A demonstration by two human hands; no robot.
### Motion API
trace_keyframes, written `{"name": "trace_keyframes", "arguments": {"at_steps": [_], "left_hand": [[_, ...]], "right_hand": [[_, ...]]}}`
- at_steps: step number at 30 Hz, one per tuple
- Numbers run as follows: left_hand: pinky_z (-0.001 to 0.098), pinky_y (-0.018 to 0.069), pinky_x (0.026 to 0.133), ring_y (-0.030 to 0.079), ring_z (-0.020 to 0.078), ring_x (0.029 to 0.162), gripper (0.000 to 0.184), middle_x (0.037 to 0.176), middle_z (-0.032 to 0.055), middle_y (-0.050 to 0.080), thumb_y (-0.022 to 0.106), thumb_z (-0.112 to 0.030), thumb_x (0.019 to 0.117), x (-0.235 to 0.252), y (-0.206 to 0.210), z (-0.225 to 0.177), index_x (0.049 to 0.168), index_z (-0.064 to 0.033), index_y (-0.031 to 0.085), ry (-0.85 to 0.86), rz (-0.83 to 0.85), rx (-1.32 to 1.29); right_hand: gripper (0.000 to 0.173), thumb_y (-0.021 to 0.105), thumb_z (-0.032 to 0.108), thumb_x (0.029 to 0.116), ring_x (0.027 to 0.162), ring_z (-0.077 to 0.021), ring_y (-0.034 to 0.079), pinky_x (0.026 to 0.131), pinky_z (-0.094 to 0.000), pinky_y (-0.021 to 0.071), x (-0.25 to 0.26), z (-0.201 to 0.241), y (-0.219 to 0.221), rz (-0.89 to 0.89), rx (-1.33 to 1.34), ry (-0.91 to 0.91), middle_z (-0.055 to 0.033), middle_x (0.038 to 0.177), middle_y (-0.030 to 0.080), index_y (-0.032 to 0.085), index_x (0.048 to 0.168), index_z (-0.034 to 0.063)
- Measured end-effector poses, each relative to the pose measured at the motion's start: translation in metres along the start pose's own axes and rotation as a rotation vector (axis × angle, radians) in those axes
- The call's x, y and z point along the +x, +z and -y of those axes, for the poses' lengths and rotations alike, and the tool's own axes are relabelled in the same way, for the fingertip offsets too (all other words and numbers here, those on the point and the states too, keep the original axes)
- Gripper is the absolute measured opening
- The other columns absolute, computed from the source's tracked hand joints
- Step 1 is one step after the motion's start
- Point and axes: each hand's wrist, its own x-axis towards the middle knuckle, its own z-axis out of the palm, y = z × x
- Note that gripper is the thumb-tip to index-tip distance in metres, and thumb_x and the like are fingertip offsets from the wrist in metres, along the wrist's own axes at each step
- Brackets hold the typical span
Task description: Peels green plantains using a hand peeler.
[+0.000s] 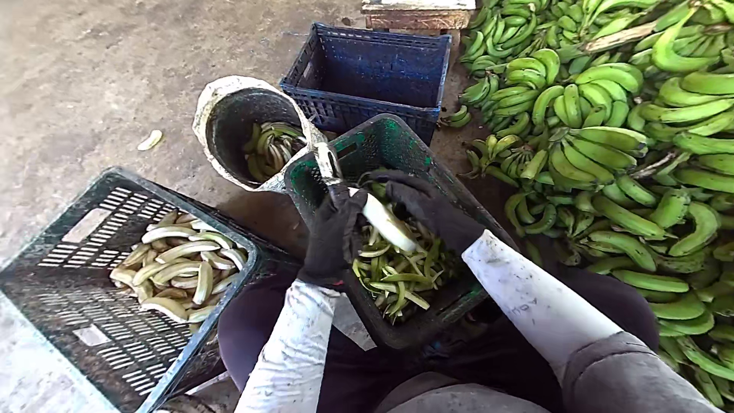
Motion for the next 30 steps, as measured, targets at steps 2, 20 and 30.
{"name": "trace_keyframes", "arguments": {"at_steps": [2, 20, 30], "left_hand": [[0.0273, 0.0561, 0.057, 0.062, 0.0077, 0.067, 0.03, 0.089, -0.0011, 0.066, 0.064, -0.03, 0.1022, -0.014, -0.04, -0.022, 0.129, -0.0171, 0.059, 0.187, -0.166, 0.304], [0.0246, 0.0545, 0.046, 0.061, 0.0095, 0.062, 0.013, 0.095, -0.0015, 0.061, 0.04, -0.021, 0.1103, -0.013, -0.137, -0.073, 0.12, -0.0143, 0.046, 0.613, -0.853, 0.181], [0.0255, 0.0586, 0.059, 0.067, 0.0095, 0.081, 0.028, 0.11, -0.0027, 0.064, 0.044, -0.025, 0.1095, -0.017, -0.091, -0.069, 0.135, -0.0145, 0.048, 0.503, -0.594, 0.176]], "right_hand": [[0.04, 0.044, 0.03, 0.108, 0.109, -0.0184, 0.065, 0.089, -0.0416, 0.0573, 0.024, -0.021, -0.008, -0.055, -0.104, 0.072, -0.0083, 0.136, 0.062, 0.059, 0.14, 0.0123], [0.098, 0.087, 0.049, 0.0743, 0.144, -0.051, 0.032, 0.101, -0.0756, 0.0375, 0.125, -0.194, -0.027, 0.299, -1.405, 0.44, -0.0272, 0.156, 0.036, 0.042, 0.152, 0.0094], [0.059, 0.07, 0.044, 0.0933, 0.13, -0.0499, 0.051, 0.099, -0.0744, 0.0415, 0.103, -0.17, -0.021, 0.16, -1.202, 0.539, -0.0245, 0.143, 0.054, 0.058, 0.14, 0.0104]]}}
